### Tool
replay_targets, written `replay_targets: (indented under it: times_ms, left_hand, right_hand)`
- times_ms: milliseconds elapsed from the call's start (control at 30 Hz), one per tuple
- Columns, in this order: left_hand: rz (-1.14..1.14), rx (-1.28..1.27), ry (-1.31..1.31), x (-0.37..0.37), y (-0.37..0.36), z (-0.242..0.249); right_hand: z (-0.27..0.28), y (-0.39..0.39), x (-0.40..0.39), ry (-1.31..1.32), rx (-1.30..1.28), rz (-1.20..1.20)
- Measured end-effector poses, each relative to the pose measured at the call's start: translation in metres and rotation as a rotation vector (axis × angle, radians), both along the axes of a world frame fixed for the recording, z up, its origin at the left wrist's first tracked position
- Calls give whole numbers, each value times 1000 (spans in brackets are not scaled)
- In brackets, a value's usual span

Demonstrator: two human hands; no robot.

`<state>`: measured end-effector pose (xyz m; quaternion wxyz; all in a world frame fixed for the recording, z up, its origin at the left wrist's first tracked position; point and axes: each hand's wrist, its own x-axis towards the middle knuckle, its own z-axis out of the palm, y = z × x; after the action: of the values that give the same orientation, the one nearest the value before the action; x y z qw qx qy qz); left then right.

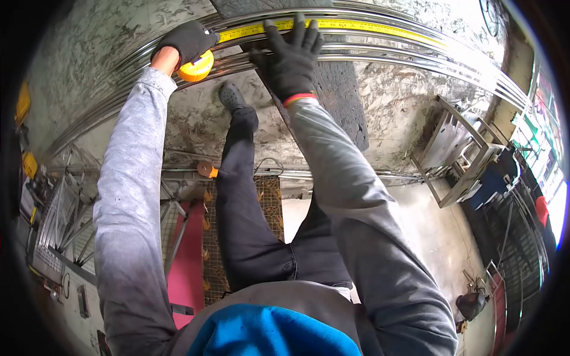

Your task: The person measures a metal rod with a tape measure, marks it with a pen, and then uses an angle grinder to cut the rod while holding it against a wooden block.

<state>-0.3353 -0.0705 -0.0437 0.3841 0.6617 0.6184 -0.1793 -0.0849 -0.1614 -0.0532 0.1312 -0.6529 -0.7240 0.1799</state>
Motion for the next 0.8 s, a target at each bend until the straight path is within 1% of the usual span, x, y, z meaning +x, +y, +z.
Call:
replay_targets:
  times_ms: [67, 200, 267, 300, 333, 400, 467, 533, 600, 667, 700, 767, 800]
  left_hand:
    - [-19, -4, -21, -3, -1, -9]
    - [-93, -2, -19, 0, 0, 5]
    - [-18, 52, 96, 8, -6, 19]
    - [38, 101, 111, 12, -13, 24]
    - [31, 101, 103, 15, -19, 27]
    - [97, 219, 118, 18, -29, 34]
    - [86, 239, 146, 17, -37, 38]
    - [4, 368, 134, 14, -42, 38]
    - [3, 353, 149, 12, -44, 33]
    - [14, 737, -48, 8, -44, 25]
    - [10, 738, -50, 12, -40, 29]
    - [397, 912, -259, 18, -34, 38]
    - [394, 911, -259, 20, -27, 29]
  right_hand:
    - [-7, 2, -18, 17, 19, -44]
    - [-7, 5, -32, -61, 2, -61]
    - [-8, 6, -30, -49, -19, -58]
    - [-8, 8, -30, -54, -18, -65]
    - [-8, 8, -30, -58, -34, -67]
    - [-9, 8, -29, -63, -51, -67]
    - [-11, 7, -28, -32, -26, -64]
    - [-8, 7, -28, -36, -40, -67]
    - [-8, 6, -28, -38, -54, -70]
    - [-11, 6, -27, -35, -47, -59]
    - [-12, 7, -26, -35, -45, -63]
    - [-13, 5, -25, -31, -28, -55]
    - [-15, 5, -24, -30, -30, -57]
